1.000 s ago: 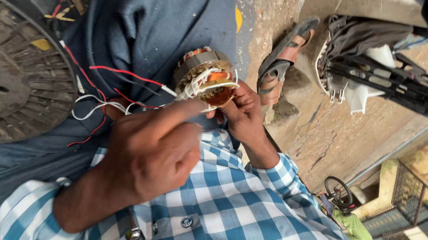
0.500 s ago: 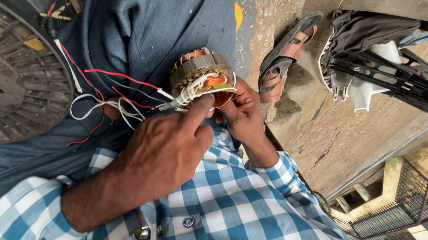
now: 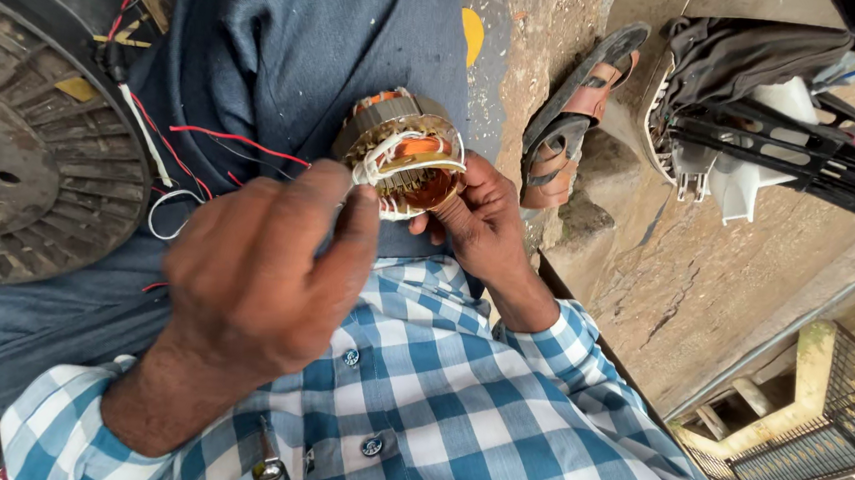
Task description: The person sits on the ground and repeatedly wraps a white insulating strip around a small cylindrical motor component held on their lap. They adjust the component and the strip with both hands throughout the clip.
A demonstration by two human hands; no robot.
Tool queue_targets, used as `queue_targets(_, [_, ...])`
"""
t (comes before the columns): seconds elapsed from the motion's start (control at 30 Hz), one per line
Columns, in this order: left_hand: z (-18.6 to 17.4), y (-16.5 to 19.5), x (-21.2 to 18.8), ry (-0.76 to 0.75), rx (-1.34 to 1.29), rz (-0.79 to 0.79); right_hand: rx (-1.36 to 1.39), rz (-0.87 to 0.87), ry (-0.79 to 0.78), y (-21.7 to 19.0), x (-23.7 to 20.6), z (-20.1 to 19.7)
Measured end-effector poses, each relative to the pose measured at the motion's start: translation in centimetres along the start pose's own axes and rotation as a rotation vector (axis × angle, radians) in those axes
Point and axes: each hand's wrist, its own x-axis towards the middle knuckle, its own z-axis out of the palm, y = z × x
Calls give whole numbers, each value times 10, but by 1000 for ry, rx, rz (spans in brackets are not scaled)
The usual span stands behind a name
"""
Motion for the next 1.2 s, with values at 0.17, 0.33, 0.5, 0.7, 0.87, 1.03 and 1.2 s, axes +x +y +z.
queue_targets(0.17, [7,5,6,-57,152,103,-22,8,26,0,-3,1])
queue_targets(0.33, [14,7,7,-57,104,103,-47,18,39,2,-3,0])
queue_targets(0.5, [20,8,0,-83,97,96,-39,19,32,3,-3,-2])
queue_targets(0.7, [24,11,-11,-122,84,91,-30,6,19,6,-5,-2])
queue_targets(0.87, [27,15,-11,-125,64,87,-16,-5,4,8,-8,-4])
queue_targets(1.03, [23,27,-11,-257,-8,-35,-13,-23,9,6,-25,1])
queue_targets(1.2, [26,41,-15,-309,0,-67,47,22,2,10,-37,12])
